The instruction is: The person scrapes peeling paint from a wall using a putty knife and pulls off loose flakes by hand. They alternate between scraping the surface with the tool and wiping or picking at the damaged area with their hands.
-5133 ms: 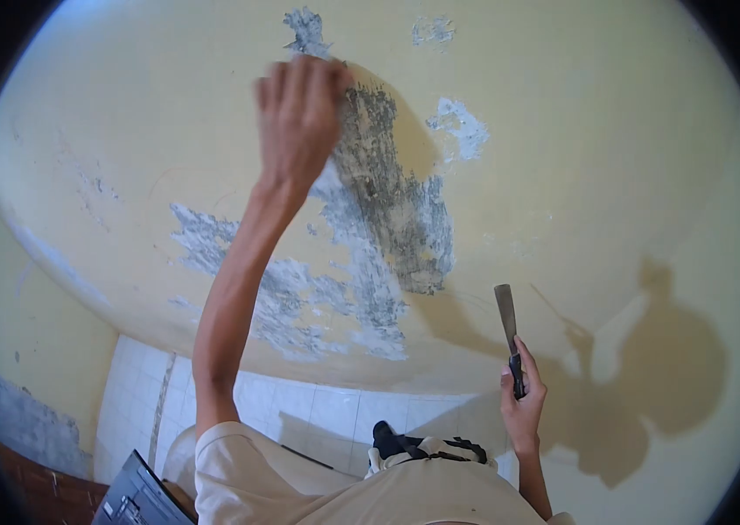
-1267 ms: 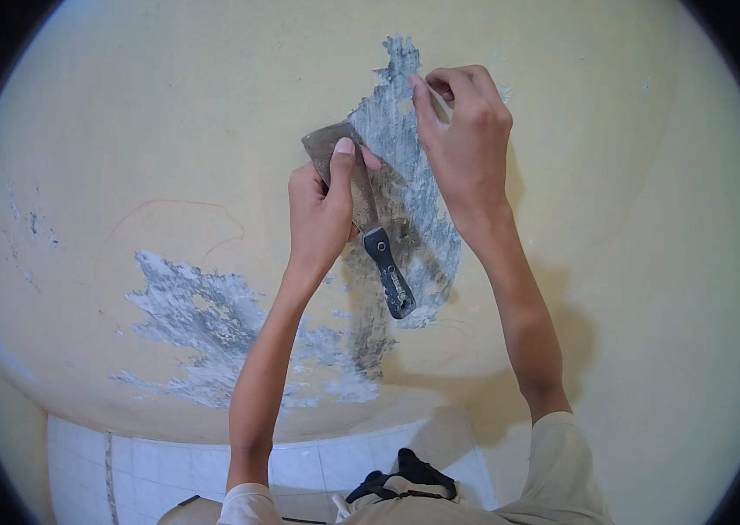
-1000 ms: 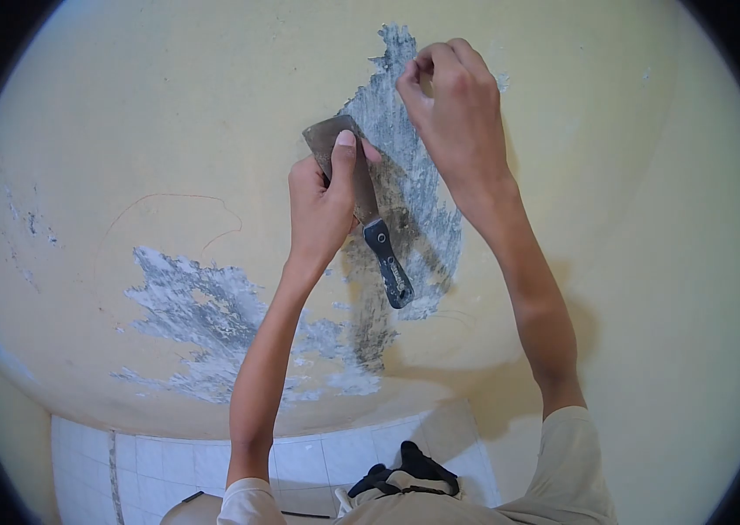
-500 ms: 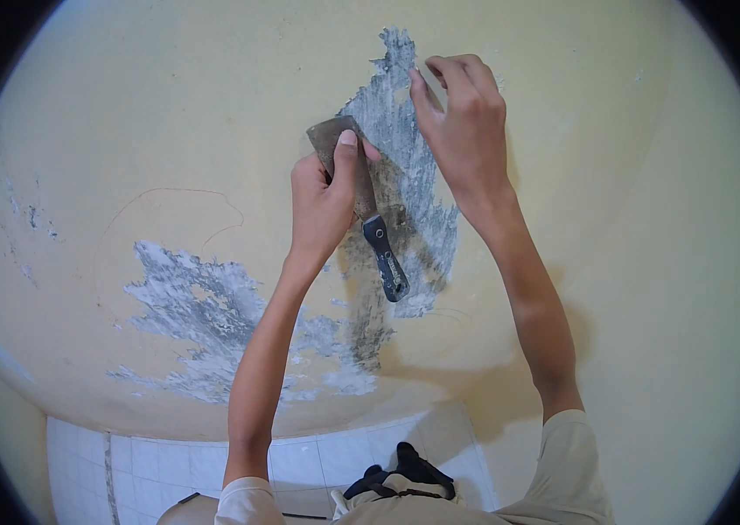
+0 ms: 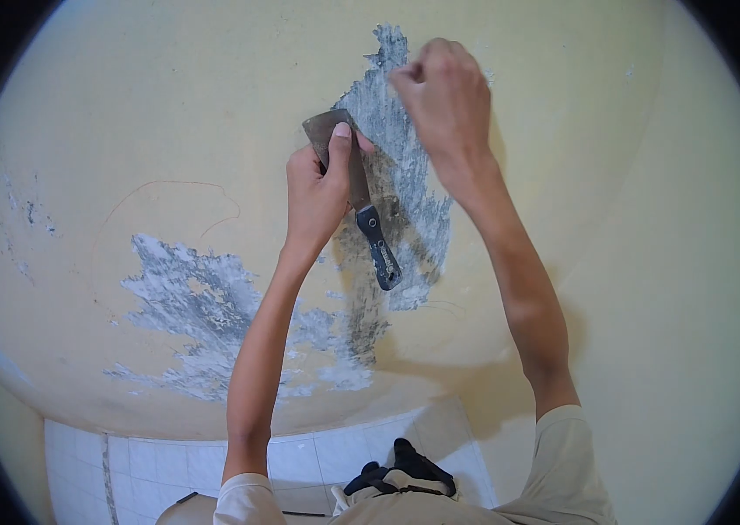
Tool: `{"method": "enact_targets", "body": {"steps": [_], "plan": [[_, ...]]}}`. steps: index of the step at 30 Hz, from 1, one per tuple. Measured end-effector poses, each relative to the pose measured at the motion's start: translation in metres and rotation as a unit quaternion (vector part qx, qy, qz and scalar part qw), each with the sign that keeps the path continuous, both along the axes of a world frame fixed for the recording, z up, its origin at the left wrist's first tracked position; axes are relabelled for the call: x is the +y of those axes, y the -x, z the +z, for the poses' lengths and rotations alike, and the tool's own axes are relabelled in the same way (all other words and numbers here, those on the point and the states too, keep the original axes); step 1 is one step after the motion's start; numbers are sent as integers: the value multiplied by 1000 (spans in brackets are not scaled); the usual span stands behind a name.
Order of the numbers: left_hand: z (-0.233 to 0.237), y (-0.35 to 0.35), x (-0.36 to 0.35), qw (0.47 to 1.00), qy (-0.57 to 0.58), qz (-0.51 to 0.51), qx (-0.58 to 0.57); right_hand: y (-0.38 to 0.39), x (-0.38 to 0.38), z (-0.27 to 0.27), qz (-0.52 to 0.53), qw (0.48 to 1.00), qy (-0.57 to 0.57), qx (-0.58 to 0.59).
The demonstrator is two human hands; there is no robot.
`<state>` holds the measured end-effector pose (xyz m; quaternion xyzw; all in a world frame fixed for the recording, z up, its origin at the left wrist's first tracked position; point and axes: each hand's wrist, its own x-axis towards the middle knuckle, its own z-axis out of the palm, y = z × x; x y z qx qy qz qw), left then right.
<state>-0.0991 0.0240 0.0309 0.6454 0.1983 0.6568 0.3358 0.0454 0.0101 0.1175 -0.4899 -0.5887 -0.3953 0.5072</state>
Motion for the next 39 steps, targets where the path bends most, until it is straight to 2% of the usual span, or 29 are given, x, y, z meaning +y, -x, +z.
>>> {"method": "enact_targets", "body": {"steps": [2,4,5,6,8,10,16,18,21,25,27,34,36,37,39], "plan": [[-1,3,2,1000,-1,-5,-2,-13,-10,4,3,1000,11,24],[-2,6,4,999,-13,18,29,-23,-26,10,67,985,88,135],[-3,6,4,999,-14,20,26,-25,-20,3,82,991,41,97],[-3,5,5,999,-19,17,23,-24,-15,-3,82,991,40,96],[-2,0,2,999,-25,9,22,-12,-9,-12,103,993,-66,0],[0,-4,-3,1000,4,4,-16,-4,-7,-12,112,992,-57,10],[-2,5,2,999,-15,23,23,6,-6,-12,133,990,-30,33],[-3,5,2,1000,-10,18,19,11,-9,-12,76,996,-37,7],[-3,3,-1,1000,-1,9,10,13,-8,-9,50,997,-59,2],[-4,3,0,1000,0,8,5,16,-3,-7,58,997,-46,27],[-6,3,5,1000,-12,10,9,19,-3,-6,43,999,8,29],[-8,3,7,999,-32,-8,16,1,-4,-4,62,996,25,50],[-6,4,4,1000,-23,-1,17,-4,-6,-9,161,983,10,93],[-5,4,3,1000,-15,3,19,-3,-2,-11,163,982,8,90],[-6,1,2,1000,-15,3,7,-4,1,-13,128,987,-94,20]]}}
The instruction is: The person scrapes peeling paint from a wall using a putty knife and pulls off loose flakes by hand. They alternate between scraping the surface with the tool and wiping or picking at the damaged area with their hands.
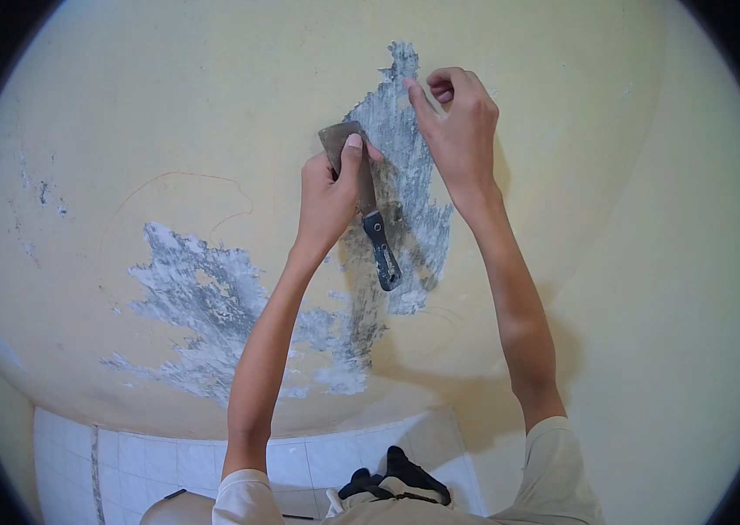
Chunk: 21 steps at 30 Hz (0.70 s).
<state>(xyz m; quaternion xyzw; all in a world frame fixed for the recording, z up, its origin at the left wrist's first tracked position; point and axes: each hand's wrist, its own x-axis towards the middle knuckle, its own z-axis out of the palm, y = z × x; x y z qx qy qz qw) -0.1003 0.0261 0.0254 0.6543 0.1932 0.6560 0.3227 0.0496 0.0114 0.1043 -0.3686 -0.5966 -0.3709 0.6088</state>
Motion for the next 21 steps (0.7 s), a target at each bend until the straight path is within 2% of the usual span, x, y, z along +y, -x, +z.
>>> {"method": "enact_targets", "body": {"steps": [1,3,5,7,9,13,15,21], "plan": [[-1,-2,1,1000,2,-1,-9,-1,-1,2,-1,1000,-1,1],[-3,0,8,1000,-18,7,7,-2,-6,6,105,987,96,69],[-6,2,11,999,-34,15,22,-6,-8,8,112,985,93,89],[-3,6,6,1000,-4,-14,27,-12,-4,9,120,983,92,104],[-5,7,8,999,-6,-11,32,-13,1,8,106,992,3,63],[-5,5,14,998,-45,18,37,-1,-5,1,70,997,13,12],[-5,4,11,999,-36,6,29,3,-3,-2,-6,1000,-5,-9],[-3,6,5,1000,-9,-15,3,17,-8,-2,-35,998,41,11]]}}
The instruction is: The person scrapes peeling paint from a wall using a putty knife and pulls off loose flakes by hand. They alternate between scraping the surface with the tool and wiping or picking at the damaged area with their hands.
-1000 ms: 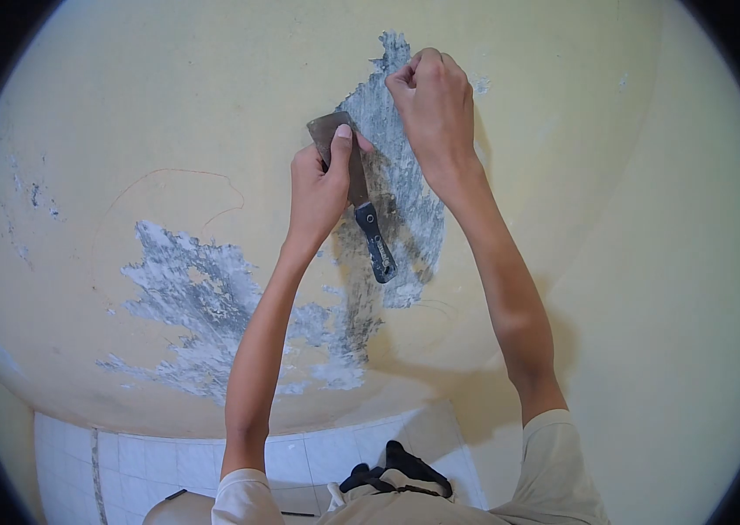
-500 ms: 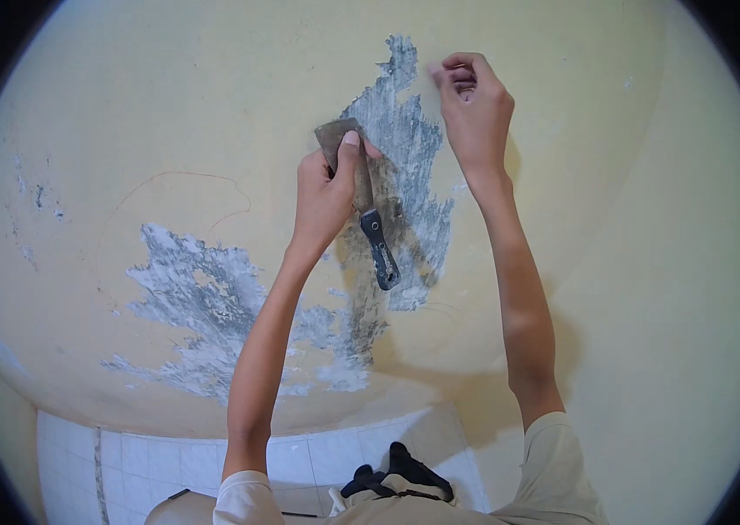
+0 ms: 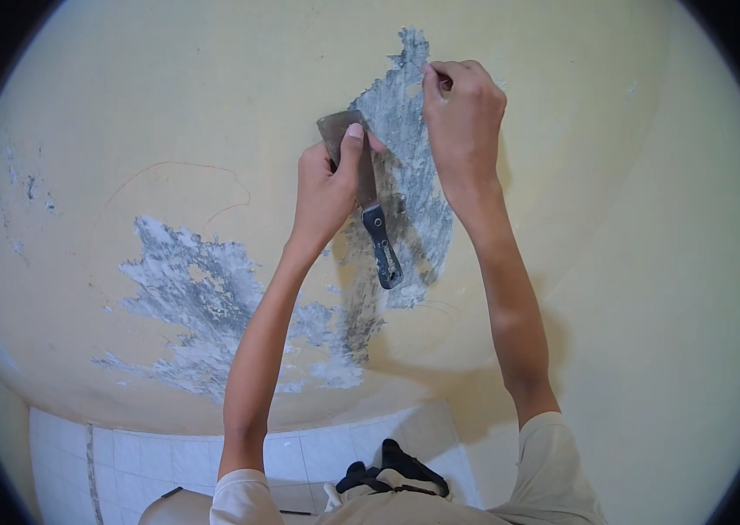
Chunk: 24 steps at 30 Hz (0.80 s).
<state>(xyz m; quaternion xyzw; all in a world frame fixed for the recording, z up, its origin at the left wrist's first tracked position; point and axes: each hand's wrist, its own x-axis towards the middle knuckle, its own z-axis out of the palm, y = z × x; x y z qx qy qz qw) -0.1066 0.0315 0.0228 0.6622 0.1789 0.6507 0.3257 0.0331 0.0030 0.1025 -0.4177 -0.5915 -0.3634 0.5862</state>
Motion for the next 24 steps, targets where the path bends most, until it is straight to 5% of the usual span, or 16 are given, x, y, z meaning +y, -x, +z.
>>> {"method": "enact_targets", "body": {"steps": [18,24], "plan": [[-1,7,4,1000,-12,-13,17,-20,4,22,-80,996,18,47],[4,5,-5,1000,20,-13,6,-36,-24,12,-25,997,36,69]]}}
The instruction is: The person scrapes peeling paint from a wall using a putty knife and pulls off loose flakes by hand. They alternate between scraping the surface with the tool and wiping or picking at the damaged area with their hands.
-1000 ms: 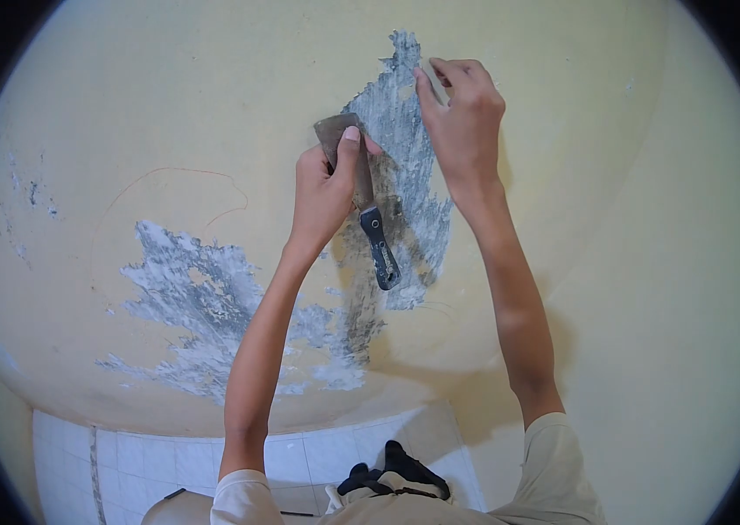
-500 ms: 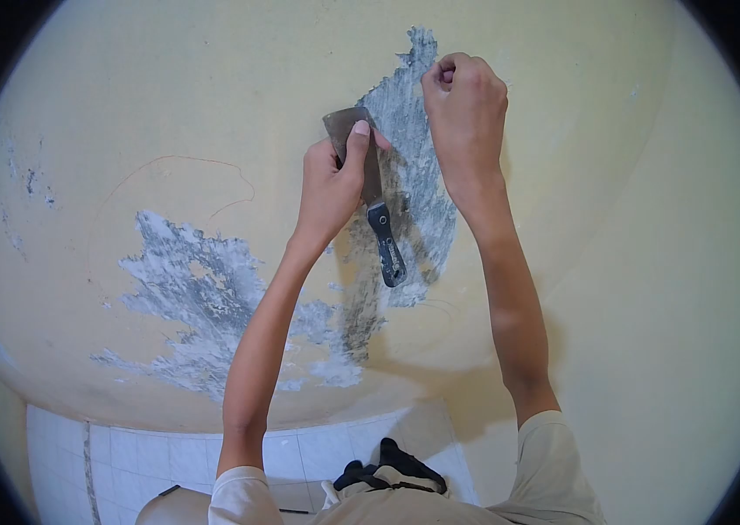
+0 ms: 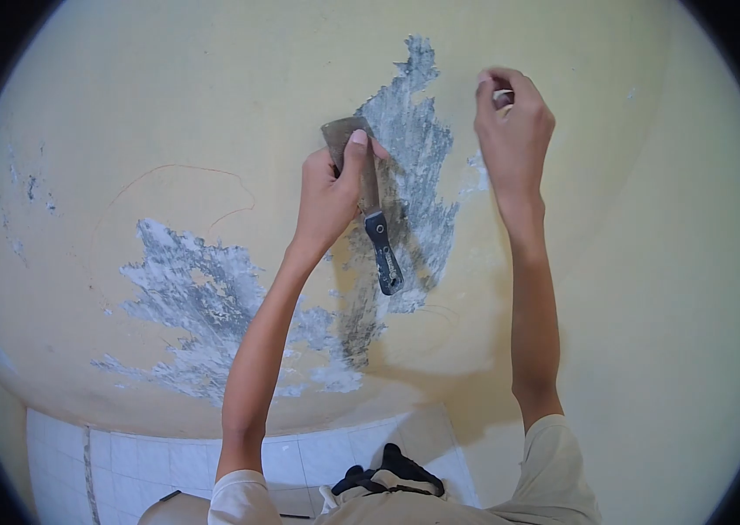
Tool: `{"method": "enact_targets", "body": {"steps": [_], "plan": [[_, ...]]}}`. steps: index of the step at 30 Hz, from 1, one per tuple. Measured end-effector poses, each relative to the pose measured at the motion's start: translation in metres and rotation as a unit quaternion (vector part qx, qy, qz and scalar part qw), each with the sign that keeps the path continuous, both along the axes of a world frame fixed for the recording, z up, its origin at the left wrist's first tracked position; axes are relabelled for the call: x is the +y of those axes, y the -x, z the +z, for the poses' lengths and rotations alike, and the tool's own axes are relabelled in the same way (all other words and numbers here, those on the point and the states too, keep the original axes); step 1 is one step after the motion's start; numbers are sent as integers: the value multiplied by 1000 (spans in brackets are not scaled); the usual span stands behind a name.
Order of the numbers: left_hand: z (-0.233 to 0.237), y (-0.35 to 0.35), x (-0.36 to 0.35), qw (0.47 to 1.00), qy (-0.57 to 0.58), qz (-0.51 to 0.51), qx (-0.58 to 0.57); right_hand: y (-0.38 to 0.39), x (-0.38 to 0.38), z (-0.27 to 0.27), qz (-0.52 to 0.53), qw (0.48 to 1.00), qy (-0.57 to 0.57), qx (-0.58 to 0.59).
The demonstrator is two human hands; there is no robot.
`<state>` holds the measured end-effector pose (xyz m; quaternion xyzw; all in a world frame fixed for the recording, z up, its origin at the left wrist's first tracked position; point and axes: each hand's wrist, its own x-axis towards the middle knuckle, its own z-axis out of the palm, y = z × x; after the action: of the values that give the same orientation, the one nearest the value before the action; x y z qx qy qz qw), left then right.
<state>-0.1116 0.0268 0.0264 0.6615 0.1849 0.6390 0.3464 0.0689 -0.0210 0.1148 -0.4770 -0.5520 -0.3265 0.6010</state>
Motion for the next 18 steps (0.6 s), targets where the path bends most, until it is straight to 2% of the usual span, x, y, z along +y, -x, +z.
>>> {"method": "enact_targets", "body": {"steps": [2,4,6,8,9,11,12,14,18], "plan": [[0,-5,-1,1000,3,-5,-9,12,-10,-20,89,995,-38,-32],[4,-10,0,996,24,-49,-65,28,-35,-62,192,973,128,33],[17,-16,-12,998,27,-36,-55,30,-50,-109,304,904,285,91],[24,-26,-14,998,32,-21,-41,46,-66,-126,470,771,352,246],[27,-32,-10,1000,20,-5,-14,45,-68,-125,474,768,350,251],[29,-43,-11,1000,11,10,5,43,-71,-125,523,708,357,311],[30,-45,-11,1000,11,11,12,41,-70,-124,527,706,354,315],[30,-49,-11,1000,26,15,1,38,-66,-119,510,746,301,305],[33,-52,-15,997,72,7,-10,50,-65,-124,506,748,257,344]]}}
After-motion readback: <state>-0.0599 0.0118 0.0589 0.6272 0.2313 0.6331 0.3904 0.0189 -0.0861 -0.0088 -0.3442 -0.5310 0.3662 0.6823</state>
